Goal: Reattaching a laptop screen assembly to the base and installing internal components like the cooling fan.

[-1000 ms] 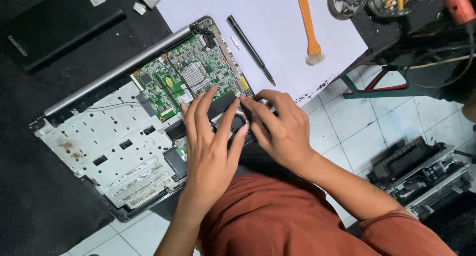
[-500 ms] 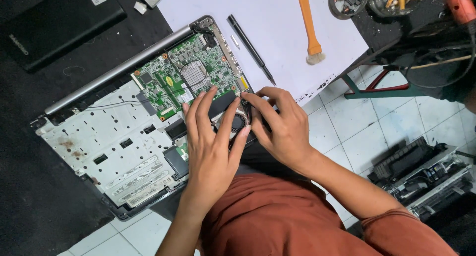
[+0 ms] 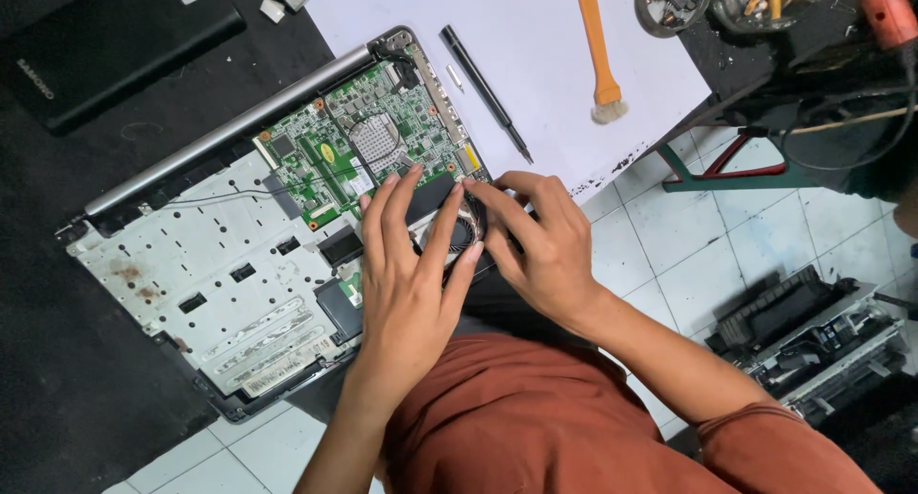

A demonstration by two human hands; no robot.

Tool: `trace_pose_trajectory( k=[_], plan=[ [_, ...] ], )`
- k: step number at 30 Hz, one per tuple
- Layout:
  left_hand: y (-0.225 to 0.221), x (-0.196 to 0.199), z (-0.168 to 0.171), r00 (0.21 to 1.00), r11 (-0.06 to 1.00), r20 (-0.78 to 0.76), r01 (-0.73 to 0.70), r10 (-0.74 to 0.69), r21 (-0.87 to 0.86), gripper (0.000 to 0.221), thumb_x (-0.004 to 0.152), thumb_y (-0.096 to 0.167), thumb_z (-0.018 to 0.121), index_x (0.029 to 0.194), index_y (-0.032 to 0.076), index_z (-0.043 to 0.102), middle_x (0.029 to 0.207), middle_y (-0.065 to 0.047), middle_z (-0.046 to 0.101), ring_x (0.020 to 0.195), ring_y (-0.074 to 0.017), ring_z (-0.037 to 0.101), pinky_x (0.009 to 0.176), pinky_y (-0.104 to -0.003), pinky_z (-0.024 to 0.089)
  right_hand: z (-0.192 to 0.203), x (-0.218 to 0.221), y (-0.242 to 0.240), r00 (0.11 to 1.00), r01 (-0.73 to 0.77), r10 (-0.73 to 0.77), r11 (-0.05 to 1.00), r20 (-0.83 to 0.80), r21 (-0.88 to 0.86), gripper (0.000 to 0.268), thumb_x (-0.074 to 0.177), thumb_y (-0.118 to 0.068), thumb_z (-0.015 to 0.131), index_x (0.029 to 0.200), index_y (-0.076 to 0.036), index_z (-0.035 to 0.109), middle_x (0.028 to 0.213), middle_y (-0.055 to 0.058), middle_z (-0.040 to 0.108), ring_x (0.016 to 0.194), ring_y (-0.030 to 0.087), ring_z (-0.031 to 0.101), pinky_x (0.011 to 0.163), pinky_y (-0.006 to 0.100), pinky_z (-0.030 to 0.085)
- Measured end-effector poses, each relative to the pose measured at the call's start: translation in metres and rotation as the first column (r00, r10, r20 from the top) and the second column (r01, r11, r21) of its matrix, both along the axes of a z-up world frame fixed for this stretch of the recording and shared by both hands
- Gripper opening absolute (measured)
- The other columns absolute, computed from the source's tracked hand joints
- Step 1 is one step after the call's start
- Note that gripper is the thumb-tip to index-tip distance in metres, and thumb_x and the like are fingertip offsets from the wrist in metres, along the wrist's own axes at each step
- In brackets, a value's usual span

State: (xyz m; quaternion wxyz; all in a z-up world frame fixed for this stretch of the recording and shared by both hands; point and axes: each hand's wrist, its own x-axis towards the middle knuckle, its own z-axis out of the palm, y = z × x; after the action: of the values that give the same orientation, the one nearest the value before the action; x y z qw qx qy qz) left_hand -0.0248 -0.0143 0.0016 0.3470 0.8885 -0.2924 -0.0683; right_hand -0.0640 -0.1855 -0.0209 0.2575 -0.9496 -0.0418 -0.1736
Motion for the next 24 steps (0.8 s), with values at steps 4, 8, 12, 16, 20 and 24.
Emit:
trace_pose_trajectory(
  k=[4,8,12,16,20,24],
  plan=[
    [-0.0001,-0.0004,-0.0023,1.0,1.0,0.003,-0.006,0.006,-0.002,0.047,0.108,0.028,0.055,0.152,0.013,0.047,0.157,-0.023,0.035,0.15,-0.0425,0.032,0.125,-0.066,0.029,-0.0006,-0.0003,0.0002,1.0,-0.001,0.001,1.0,0.0,0.009,0.035,0.099,0.006,0.055,0.129,-0.008,0.068,0.11,0.013,0.062,0.087,0.027,0.059,0.073,0.037,0.048],
    [-0.0004,-0.0007,-0.002,1.0,1.0,0.007,-0.019,0.019,-0.011,0.047,0.108,0.029,0.056,0.151,0.013,0.049,0.157,-0.022,0.036,0.149,-0.0416,0.033,0.125,-0.065,0.03,0.0011,0.0002,0.0014,1.0,0.008,-0.008,1.0,-0.017,0.029,0.034,0.1,0.004,0.055,0.128,-0.009,0.068,0.109,0.013,0.061,0.089,0.028,0.06,0.076,0.038,0.05],
    [-0.0007,-0.0004,-0.002,1.0,1.0,0.013,-0.016,0.016,-0.01,0.046,0.108,0.029,0.054,0.15,0.012,0.05,0.156,-0.022,0.036,0.149,-0.0419,0.033,0.124,-0.066,0.031,0.0016,-0.0005,0.0018,0.999,0.017,-0.015,0.998,-0.035,0.066,0.033,0.101,0.003,0.055,0.128,-0.008,0.068,0.11,0.013,0.061,0.092,0.028,0.06,0.08,0.037,0.049],
    [-0.0008,-0.0006,-0.0027,1.0,1.0,0.011,-0.016,0.016,0.002,0.047,0.108,0.031,0.053,0.151,0.013,0.05,0.157,-0.021,0.036,0.149,-0.0416,0.032,0.125,-0.065,0.029,0.0006,-0.0018,0.003,0.999,0.032,-0.027,0.994,-0.045,0.101,0.032,0.102,0.002,0.056,0.129,-0.009,0.068,0.111,0.013,0.061,0.095,0.028,0.059,0.084,0.038,0.048],
    [-0.0009,-0.001,-0.0027,1.0,1.0,0.018,-0.019,0.019,0.01,0.046,0.108,0.03,0.053,0.151,0.013,0.05,0.157,-0.021,0.036,0.149,-0.0412,0.033,0.125,-0.065,0.029,0.0008,-0.0019,0.0031,0.999,0.034,-0.03,0.994,-0.043,0.105,0.031,0.103,0.002,0.056,0.129,-0.009,0.068,0.111,0.012,0.061,0.095,0.028,0.059,0.085,0.038,0.048],
    [-0.0012,-0.0008,-0.0024,1.0,1.0,0.017,-0.02,0.02,0.008,0.046,0.108,0.03,0.053,0.151,0.013,0.049,0.156,-0.022,0.036,0.149,-0.0415,0.033,0.125,-0.065,0.029,-0.0007,-0.0025,0.0019,0.999,0.025,-0.02,0.994,-0.049,0.11,0.032,0.103,0.001,0.056,0.131,-0.01,0.068,0.113,0.013,0.061,0.096,0.028,0.059,0.086,0.038,0.048]
  ],
)
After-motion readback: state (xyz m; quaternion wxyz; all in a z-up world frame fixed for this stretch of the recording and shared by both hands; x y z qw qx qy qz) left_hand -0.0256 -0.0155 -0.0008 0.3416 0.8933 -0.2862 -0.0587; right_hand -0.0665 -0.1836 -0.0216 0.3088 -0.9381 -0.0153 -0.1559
